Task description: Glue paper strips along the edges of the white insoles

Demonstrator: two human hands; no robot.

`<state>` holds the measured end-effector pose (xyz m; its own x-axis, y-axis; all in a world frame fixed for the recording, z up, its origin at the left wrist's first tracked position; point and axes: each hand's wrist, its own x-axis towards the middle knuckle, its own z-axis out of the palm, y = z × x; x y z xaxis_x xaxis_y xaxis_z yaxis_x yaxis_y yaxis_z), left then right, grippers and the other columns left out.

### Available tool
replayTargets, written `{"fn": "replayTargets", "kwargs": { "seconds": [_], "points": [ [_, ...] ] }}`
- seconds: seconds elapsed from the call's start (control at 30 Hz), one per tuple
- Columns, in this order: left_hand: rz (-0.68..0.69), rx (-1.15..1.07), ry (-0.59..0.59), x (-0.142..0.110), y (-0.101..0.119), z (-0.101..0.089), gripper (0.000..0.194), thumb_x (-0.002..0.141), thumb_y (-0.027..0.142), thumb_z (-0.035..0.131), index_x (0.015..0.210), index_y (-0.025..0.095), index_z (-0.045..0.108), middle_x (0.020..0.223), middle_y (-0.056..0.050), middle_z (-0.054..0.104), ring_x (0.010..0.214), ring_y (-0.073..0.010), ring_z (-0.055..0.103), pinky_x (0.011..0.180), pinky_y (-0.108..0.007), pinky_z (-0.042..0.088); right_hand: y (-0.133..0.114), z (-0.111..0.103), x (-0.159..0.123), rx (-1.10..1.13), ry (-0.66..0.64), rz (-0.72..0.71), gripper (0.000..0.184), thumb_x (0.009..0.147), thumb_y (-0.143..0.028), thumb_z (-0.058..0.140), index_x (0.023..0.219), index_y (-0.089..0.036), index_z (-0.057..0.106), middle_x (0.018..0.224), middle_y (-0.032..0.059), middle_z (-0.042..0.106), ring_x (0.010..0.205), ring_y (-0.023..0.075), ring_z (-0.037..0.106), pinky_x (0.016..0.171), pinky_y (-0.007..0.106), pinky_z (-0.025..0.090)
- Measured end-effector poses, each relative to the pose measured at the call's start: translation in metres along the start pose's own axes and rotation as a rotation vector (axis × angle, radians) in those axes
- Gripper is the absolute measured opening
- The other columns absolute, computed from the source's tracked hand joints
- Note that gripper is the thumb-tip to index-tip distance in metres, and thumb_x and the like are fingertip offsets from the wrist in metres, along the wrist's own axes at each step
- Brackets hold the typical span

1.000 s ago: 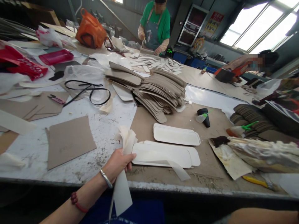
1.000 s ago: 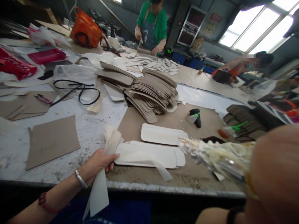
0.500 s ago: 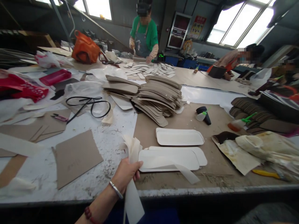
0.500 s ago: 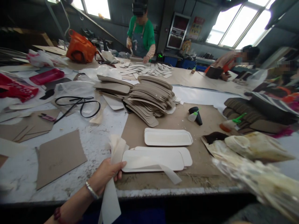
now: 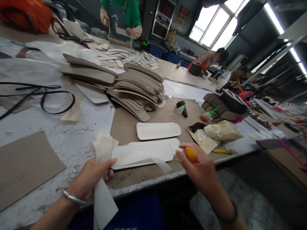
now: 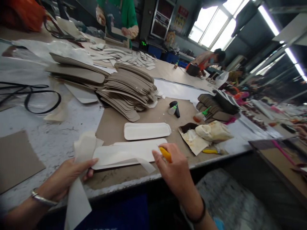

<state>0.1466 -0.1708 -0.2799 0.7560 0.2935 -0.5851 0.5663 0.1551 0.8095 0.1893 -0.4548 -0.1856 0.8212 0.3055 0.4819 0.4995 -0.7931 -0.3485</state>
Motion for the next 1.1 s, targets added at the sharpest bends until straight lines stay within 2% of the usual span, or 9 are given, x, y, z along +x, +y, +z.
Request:
{"fn": "replayTargets", "kwargs": {
  "seconds": [0.13, 0.23, 0.33, 0.5, 0.57, 0.73, 0.83, 0.97, 1.1],
  "points": [
    [0.015, 0.042, -0.015, 0.001, 0.000, 0.000, 0.047, 0.048, 0.057, 0.072, 0.056, 0.015, 0.055, 0.047, -0.004, 0.058, 0.046, -0.0110, 0.043, 0.047, -0.023, 0.033, 0.032, 0.042, -0.026, -0.146, -0.185, -0.035, 0.029, 0.086, -0.044, 0.063, 0.098, -0.018, 0.061, 0.090, 0.0068, 0.063, 0.078, 0.0205, 0.063, 0.066, 0.031, 0.051],
    [-0.005, 0.045, -0.043, -0.001, 0.005, 0.002, 0.045, 0.049, 0.056, 0.071, 0.058, 0.015, 0.055, 0.047, -0.004, 0.058, 0.045, -0.0113, 0.043, 0.048, -0.023, 0.033, 0.044, 0.057, -0.037, -0.188, -0.275, -0.109, 0.004, 0.087, -0.023, 0.060, 0.085, -0.021, 0.061, 0.080, 0.0030, 0.059, 0.074, 0.0179, 0.060, 0.065, 0.028, 0.047],
    [-0.009, 0.050, -0.034, -0.003, 0.007, 0.003, 0.043, 0.053, 0.055, 0.070, 0.059, 0.015, 0.055, 0.047, -0.003, 0.058, 0.046, -0.0116, 0.043, 0.049, -0.024, 0.033, 0.044, 0.054, -0.027, -0.282, -0.214, -0.219, 0.017, 0.089, -0.011, 0.049, 0.081, -0.020, 0.060, 0.074, 0.0032, 0.054, 0.071, 0.0176, 0.055, 0.061, 0.027, 0.041],
    [-0.005, 0.063, -0.014, -0.005, 0.004, 0.003, 0.044, 0.056, 0.058, 0.069, 0.059, 0.016, 0.055, 0.048, -0.003, 0.058, 0.048, -0.0133, 0.045, 0.051, -0.025, 0.034, 0.043, 0.050, -0.002, -0.461, 0.027, -0.466, 0.022, 0.092, -0.005, 0.042, 0.100, -0.013, 0.061, 0.071, 0.0057, 0.053, 0.071, 0.0200, 0.047, 0.062, 0.030, 0.037],
    [0.000, 0.082, 0.000, -0.006, 0.002, 0.004, 0.043, 0.059, 0.057, 0.068, 0.056, 0.016, 0.055, 0.048, -0.003, 0.058, 0.048, -0.0132, 0.044, 0.051, -0.025, 0.033, 0.048, 0.055, -0.001, -0.463, 0.069, -0.510, 0.021, 0.092, -0.005, 0.043, 0.101, -0.012, 0.060, 0.072, 0.0059, 0.054, 0.071, 0.0202, 0.046, 0.062, 0.031, 0.037],
    [-0.001, 0.175, 0.091, -0.003, -0.006, 0.006, 0.047, 0.063, 0.057, 0.064, 0.045, 0.015, 0.056, 0.045, -0.004, 0.056, 0.047, -0.0135, 0.043, 0.054, -0.026, 0.033, 0.059, 0.068, -0.013, -0.470, 0.014, -0.493, 0.020, 0.093, -0.008, 0.042, 0.094, -0.015, 0.061, 0.073, 0.0061, 0.055, 0.072, 0.0200, 0.046, 0.062, 0.031, 0.038],
    [0.003, 0.174, 0.125, -0.005, -0.006, 0.009, 0.045, 0.065, 0.056, 0.062, 0.043, 0.017, 0.055, 0.044, -0.003, 0.055, 0.048, -0.0147, 0.043, 0.054, -0.026, 0.033, 0.056, 0.064, -0.010, -0.472, 0.011, -0.500, 0.020, 0.093, -0.008, 0.042, 0.092, -0.015, 0.061, 0.073, 0.0063, 0.055, 0.071, 0.0199, 0.047, 0.061, 0.032, 0.038],
    [0.027, 0.121, 0.129, -0.013, 0.000, 0.012, 0.042, 0.065, 0.052, 0.065, 0.045, 0.017, 0.055, 0.045, -0.002, 0.056, 0.048, -0.0144, 0.044, 0.054, -0.026, 0.034, 0.049, 0.053, 0.003, -0.453, 0.108, -0.532, 0.018, 0.091, -0.007, 0.048, 0.101, -0.016, 0.061, 0.073, 0.0049, 0.056, 0.070, 0.0183, 0.047, 0.060, 0.031, 0.036],
    [0.039, 0.145, 0.129, -0.012, 0.001, 0.013, 0.045, 0.062, 0.057, 0.065, 0.043, 0.016, 0.055, 0.043, -0.003, 0.055, 0.046, -0.0137, 0.044, 0.053, -0.026, 0.034, 0.054, 0.056, 0.006, -0.446, 0.055, -0.586, 0.020, 0.092, -0.007, 0.047, 0.100, -0.017, 0.061, 0.074, 0.0047, 0.057, 0.070, 0.0179, 0.047, 0.060, 0.032, 0.035]
  ]
}}
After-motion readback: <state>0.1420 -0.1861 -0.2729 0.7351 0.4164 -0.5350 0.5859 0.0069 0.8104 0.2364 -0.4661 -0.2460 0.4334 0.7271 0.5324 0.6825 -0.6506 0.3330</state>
